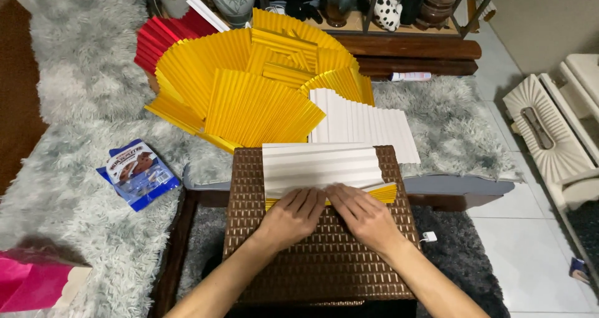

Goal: Folding sheets of paper into accordion pleats for decoration.

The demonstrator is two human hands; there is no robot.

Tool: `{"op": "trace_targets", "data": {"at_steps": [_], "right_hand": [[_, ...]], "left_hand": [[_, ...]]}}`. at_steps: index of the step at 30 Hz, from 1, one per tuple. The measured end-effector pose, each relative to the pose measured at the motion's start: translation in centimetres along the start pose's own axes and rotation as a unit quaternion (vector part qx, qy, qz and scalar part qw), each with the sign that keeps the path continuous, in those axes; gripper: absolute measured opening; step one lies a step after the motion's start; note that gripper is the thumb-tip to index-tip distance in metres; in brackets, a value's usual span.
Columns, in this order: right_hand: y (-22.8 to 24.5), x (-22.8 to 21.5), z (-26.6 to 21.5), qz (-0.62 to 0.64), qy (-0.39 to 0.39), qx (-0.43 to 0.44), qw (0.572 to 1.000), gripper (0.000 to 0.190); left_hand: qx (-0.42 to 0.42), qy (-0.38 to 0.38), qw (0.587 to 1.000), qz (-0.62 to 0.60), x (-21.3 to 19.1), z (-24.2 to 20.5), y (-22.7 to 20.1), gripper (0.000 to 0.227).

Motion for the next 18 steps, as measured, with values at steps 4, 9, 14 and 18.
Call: {"op": "trace_targets", "data": {"at_steps": [4, 9, 14, 18], "right_hand": [[-0.7, -1.1, -0.2, 0.012, 0.001, 0.023, 1.0, 0.013], [-2.4, -3.5, -1.0, 0.011, -0.035, 0.074, 0.997, 0.021], [-3.1, -3.8, -1.6, -0.005, -0.045, 0.088, 0.995, 0.022], [-4.5, -4.3, -2.6, -0.025, -0.038, 0.118, 0.992, 0.023]], "left_hand": [[0.001, 0.009, 1.0, -0.013, -0.9, 0.2, 0.5, 0.017], [-0.036, 0.02, 0.999, -0.034, -3.4, 0.5, 2.1, 0.014], [-0.038, 0.029, 0.999, -0.012, -3.8, 0.1, 2.5, 0.013], [-0.047, 0.049, 0.997, 0.046, -5.7, -0.1, 4.2, 0.014]]}}
Point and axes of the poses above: each hand's wrist, its own z-axis towards the middle knuckle, its own x-axis out of the palm, y = z × x, the point moved 3 cm from there along z, towards the middle knuckle, and after that the axes turned 13 degrees about -y, right-handed, at the moved point
